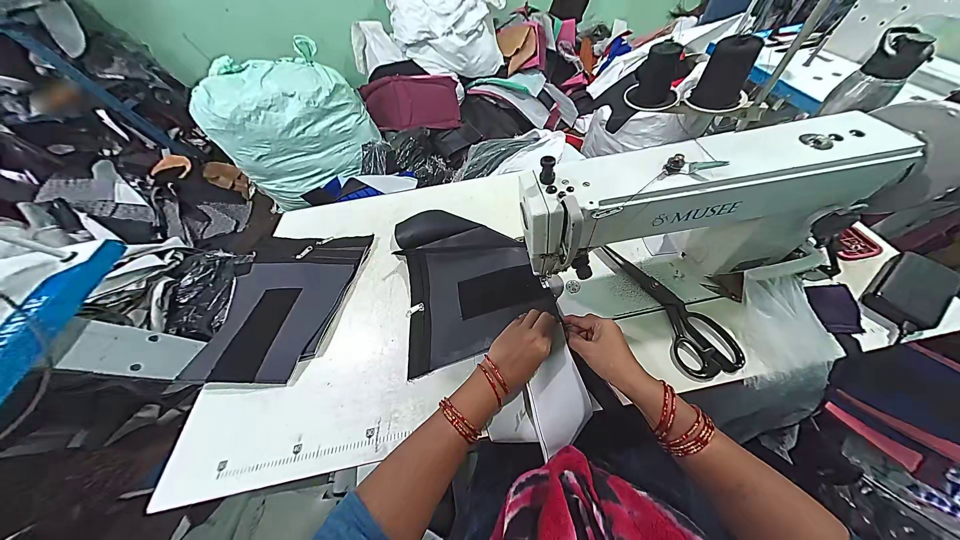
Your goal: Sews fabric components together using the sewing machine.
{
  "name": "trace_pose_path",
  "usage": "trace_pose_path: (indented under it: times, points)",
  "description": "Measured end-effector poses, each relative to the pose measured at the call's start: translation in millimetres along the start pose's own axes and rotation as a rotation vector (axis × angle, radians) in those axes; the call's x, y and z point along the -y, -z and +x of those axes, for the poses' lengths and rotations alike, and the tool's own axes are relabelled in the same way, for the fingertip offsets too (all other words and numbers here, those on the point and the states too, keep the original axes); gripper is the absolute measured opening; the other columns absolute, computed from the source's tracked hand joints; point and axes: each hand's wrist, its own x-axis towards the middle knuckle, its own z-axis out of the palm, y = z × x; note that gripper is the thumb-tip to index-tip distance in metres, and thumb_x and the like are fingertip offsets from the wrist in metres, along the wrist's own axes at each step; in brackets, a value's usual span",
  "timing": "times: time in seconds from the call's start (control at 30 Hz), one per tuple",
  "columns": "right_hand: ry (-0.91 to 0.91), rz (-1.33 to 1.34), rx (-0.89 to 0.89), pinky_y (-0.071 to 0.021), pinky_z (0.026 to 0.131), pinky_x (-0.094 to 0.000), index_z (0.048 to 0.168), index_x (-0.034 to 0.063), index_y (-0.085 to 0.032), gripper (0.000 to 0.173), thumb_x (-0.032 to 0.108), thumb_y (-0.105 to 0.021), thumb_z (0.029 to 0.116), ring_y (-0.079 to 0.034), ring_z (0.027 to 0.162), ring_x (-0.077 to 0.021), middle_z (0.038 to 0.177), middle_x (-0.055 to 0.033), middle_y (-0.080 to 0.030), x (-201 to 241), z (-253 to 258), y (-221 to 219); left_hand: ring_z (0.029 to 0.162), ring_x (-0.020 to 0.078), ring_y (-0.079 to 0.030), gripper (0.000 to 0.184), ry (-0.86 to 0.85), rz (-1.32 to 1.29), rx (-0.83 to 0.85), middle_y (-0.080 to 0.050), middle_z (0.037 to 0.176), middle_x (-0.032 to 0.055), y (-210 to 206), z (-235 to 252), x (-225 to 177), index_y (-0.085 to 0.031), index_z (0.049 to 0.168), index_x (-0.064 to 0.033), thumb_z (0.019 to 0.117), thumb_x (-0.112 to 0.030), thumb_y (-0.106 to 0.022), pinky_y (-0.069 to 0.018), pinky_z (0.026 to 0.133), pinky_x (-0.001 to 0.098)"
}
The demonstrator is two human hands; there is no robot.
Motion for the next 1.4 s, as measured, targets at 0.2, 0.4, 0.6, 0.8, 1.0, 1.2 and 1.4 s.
trace_pose_path:
  times: [0.2, 0.4, 0.6, 0.8, 1.0, 1.2, 1.4]
  points:
    - [0.026, -0.076, 0.04, -0.0486, 0.075, -0.0233, 0.125, -0.0033, -0.07, 0.034, 0.002, -0.056, 0.0944, -0.06, 0.081, -0.0097, 0.099, -0.0135, -0.068, 2, -1, 3, 0.113, 0.04, -0.068, 0.029, 0.031, -0.089, 0.01, -0.07, 0.116, 0.0227, -1, -1, 3, -0.071, 0.115, 0.009, 0.0889, 0.01, -0.058, -0.0575, 0.092, 0.0502]
    - [0.041, -0.19, 0.099, -0.0479, 0.079, -0.0271, 0.129, -0.0028, -0.068, 0.037, 0.001, -0.052, 0.0964, -0.059, 0.087, -0.0165, 0.102, -0.0186, -0.064, 10, -4, 6, 0.12, 0.0421, -0.065, 0.033, 0.066, -0.15, 0.008, -0.069, 0.123, 0.0249, -3, -3, 3, -0.07, 0.119, 0.008, 0.0884, 0.01, -0.058, -0.0571, 0.095, 0.0481]
    - [0.102, -0.413, 0.117, -0.0479, 0.084, -0.0352, 0.127, -0.0055, -0.069, 0.037, -0.003, -0.047, 0.097, -0.058, 0.092, -0.0286, 0.1, -0.0237, -0.06, 21, -10, 0, 0.118, 0.0428, -0.067, 0.029, 0.033, -0.19, -0.077, -0.072, 0.119, 0.0243, -8, -6, 6, -0.073, 0.112, 0.0079, 0.0864, 0.011, -0.061, -0.0579, 0.094, 0.0492]
    - [0.077, -0.167, 0.155, -0.0463, 0.081, -0.0272, 0.128, -0.0024, -0.069, 0.038, 0.0, -0.048, 0.0963, -0.058, 0.09, -0.0159, 0.103, -0.018, -0.065, 11, -2, 17, 0.115, 0.0396, -0.069, 0.031, 0.008, -0.233, -0.176, -0.073, 0.116, 0.0213, -16, -9, 12, -0.075, 0.111, 0.0051, 0.0841, 0.011, -0.061, -0.0579, 0.096, 0.0464]
    - [0.083, -0.181, 0.132, -0.0445, 0.076, -0.0263, 0.128, -0.0019, -0.069, 0.04, 0.0, -0.047, 0.0948, -0.055, 0.086, -0.0147, 0.099, -0.0163, -0.063, 7, -3, 13, 0.113, 0.0413, -0.069, 0.025, 0.031, -0.217, -0.153, -0.073, 0.111, 0.0222, -14, -9, 7, -0.074, 0.107, 0.0073, 0.088, 0.012, -0.059, -0.0594, 0.091, 0.0471]
    - [0.097, -0.347, 0.165, -0.0464, 0.084, -0.0334, 0.124, -0.0067, -0.069, 0.036, -0.003, -0.048, 0.0959, -0.056, 0.093, -0.0254, 0.101, -0.0221, -0.06, 19, -6, 6, 0.105, 0.0401, -0.072, 0.024, 0.036, -0.189, -0.18, -0.073, 0.106, 0.0231, -12, -8, 6, -0.074, 0.103, 0.0081, 0.0835, 0.012, -0.062, -0.0616, 0.081, 0.0455]
    - [0.073, -0.606, 0.187, -0.0528, 0.088, -0.038, 0.133, -0.009, -0.062, 0.038, -0.003, -0.046, 0.0988, -0.063, 0.098, -0.0341, 0.116, -0.0294, -0.056, 29, -13, -10, 0.107, 0.037, -0.071, 0.027, 0.087, -0.415, -0.207, -0.073, 0.108, 0.022, -10, -12, 16, -0.077, 0.104, 0.0045, 0.0841, 0.008, -0.058, -0.0584, 0.093, 0.0446]
